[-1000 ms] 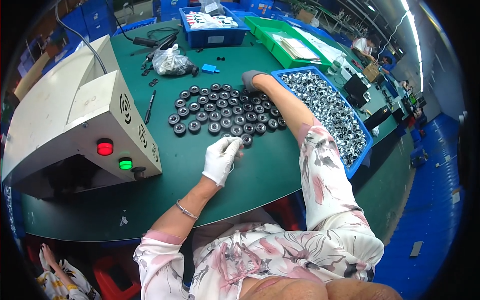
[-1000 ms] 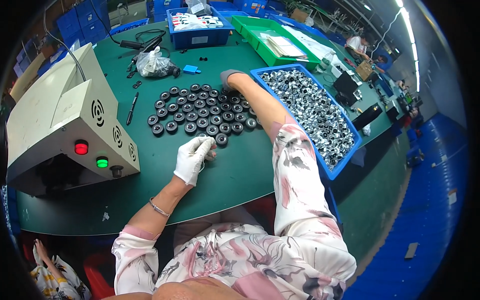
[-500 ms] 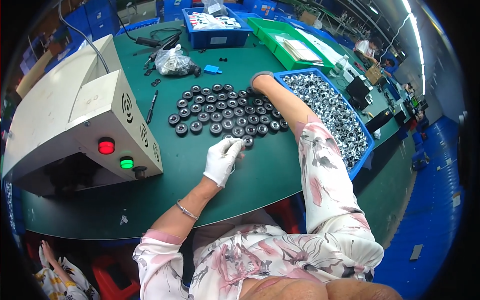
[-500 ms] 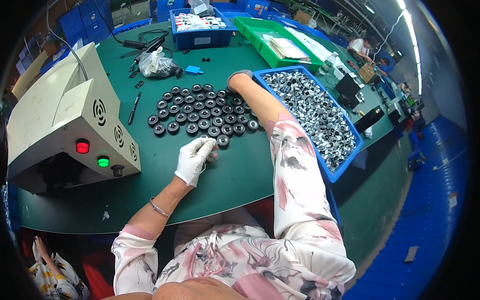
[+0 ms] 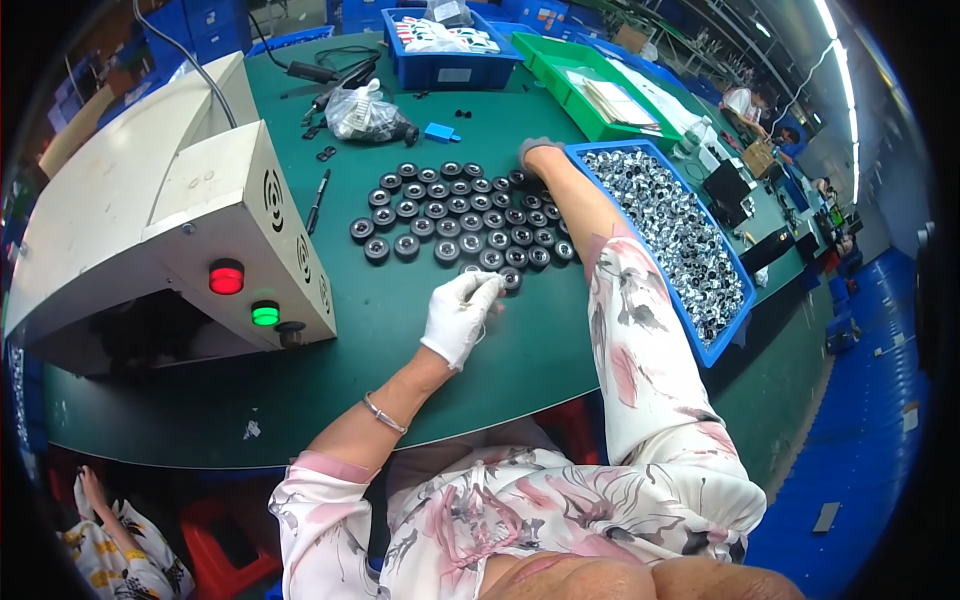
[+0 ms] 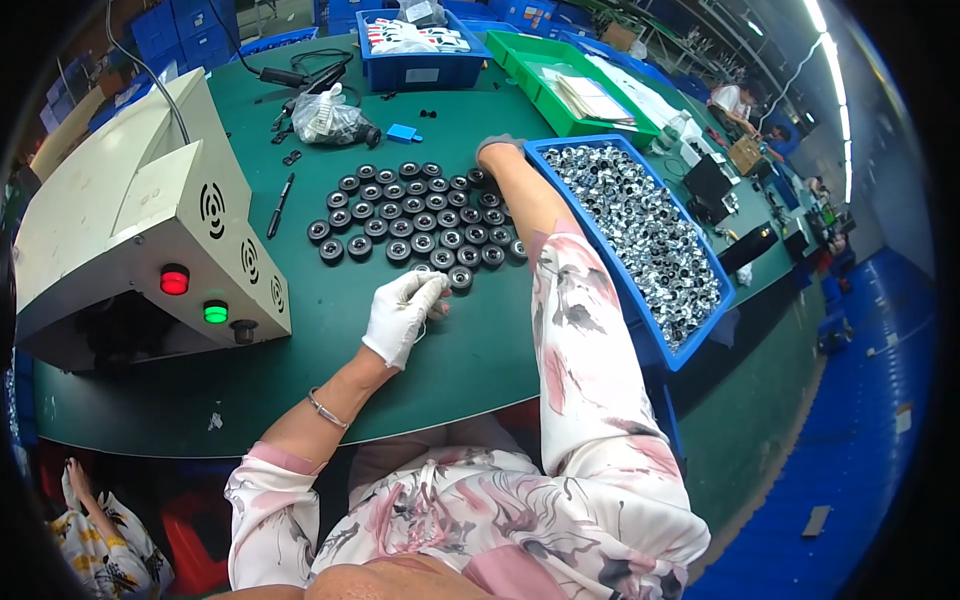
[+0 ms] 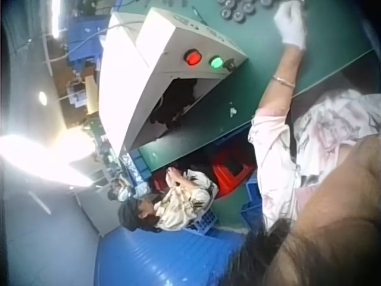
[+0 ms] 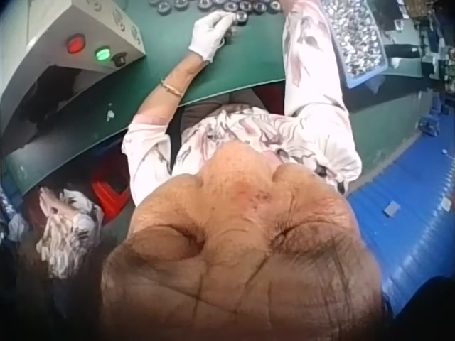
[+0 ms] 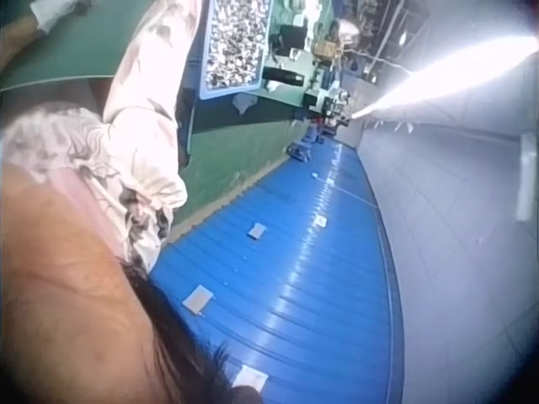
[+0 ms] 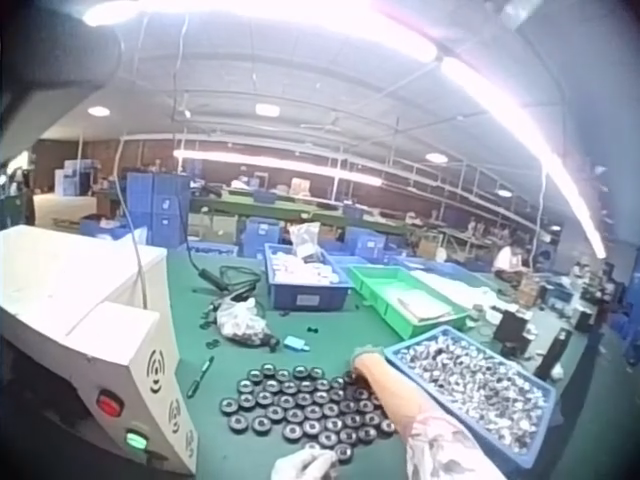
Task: Assembling small plastic wheels by manually inserting metal bearings.
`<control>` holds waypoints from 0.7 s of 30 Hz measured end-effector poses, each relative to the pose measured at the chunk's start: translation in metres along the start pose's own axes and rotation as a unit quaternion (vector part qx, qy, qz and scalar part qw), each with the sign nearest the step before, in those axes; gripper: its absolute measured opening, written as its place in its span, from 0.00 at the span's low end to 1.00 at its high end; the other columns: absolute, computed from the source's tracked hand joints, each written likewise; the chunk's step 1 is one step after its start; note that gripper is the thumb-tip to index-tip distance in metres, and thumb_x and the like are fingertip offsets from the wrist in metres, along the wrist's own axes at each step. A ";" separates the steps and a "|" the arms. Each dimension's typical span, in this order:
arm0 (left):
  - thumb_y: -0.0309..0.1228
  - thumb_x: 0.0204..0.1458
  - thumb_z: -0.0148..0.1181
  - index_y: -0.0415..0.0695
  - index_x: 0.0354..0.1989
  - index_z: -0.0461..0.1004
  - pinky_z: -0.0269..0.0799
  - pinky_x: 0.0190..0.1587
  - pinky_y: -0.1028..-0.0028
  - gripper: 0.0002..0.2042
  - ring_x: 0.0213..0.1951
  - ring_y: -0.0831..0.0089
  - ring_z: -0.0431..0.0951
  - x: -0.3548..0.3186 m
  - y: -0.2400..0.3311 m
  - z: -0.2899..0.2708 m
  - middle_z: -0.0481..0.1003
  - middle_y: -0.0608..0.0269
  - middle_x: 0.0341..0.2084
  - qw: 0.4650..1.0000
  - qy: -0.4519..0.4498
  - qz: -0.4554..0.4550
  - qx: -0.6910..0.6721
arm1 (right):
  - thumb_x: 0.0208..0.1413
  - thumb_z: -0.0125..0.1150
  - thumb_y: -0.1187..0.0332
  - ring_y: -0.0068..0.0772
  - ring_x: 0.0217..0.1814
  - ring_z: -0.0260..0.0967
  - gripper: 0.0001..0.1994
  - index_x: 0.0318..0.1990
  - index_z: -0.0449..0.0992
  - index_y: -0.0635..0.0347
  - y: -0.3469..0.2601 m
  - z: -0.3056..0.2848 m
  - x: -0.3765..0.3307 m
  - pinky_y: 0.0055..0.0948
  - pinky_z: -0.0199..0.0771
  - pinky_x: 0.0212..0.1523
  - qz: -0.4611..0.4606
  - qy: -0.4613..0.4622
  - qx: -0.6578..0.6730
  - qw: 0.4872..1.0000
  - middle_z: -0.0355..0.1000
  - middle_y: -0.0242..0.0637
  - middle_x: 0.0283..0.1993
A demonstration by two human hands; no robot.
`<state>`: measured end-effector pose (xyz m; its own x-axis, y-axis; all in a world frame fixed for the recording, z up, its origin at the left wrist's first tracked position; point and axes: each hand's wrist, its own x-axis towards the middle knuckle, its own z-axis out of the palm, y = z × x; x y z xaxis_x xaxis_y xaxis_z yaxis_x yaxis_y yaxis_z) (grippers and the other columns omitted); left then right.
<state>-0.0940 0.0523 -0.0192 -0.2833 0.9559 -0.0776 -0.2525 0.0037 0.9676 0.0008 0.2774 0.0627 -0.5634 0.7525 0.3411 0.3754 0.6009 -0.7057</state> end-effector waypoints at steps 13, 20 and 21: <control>0.21 0.58 0.62 0.36 0.54 0.74 0.77 0.39 0.76 0.15 0.36 0.77 0.79 -0.001 -0.011 0.002 0.77 0.61 0.42 0.988 0.104 0.110 0.012 | 0.59 0.60 0.68 0.34 0.43 0.77 0.14 0.50 0.79 0.65 -0.003 0.019 0.056 0.32 0.76 0.46 -0.064 -0.167 -0.096 0.979 0.80 0.40 0.41; 0.19 0.45 0.73 0.44 0.65 0.68 0.80 0.39 0.76 0.34 0.39 0.75 0.78 -0.004 0.011 0.016 0.70 0.58 0.49 0.895 0.149 0.358 0.218 | 0.65 0.59 0.64 0.28 0.51 0.74 0.18 0.57 0.73 0.68 -0.038 0.011 -0.112 0.28 0.75 0.53 0.159 -0.251 0.496 0.816 0.76 0.37 0.49; 0.20 0.45 0.73 0.41 0.59 0.74 0.80 0.44 0.74 0.29 0.43 0.69 0.79 -0.008 0.017 0.020 0.72 0.57 0.45 0.922 0.126 0.335 0.148 | 0.67 0.57 0.66 0.27 0.53 0.74 0.18 0.60 0.72 0.68 -0.034 0.017 -0.119 0.27 0.75 0.54 0.152 -0.229 0.540 0.795 0.75 0.38 0.53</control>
<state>-0.0772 0.0506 0.0029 -0.4987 0.6740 0.5450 0.3109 -0.4478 0.8383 0.0427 0.1627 0.0348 -0.8692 0.4932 -0.0351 -0.1664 -0.3586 -0.9185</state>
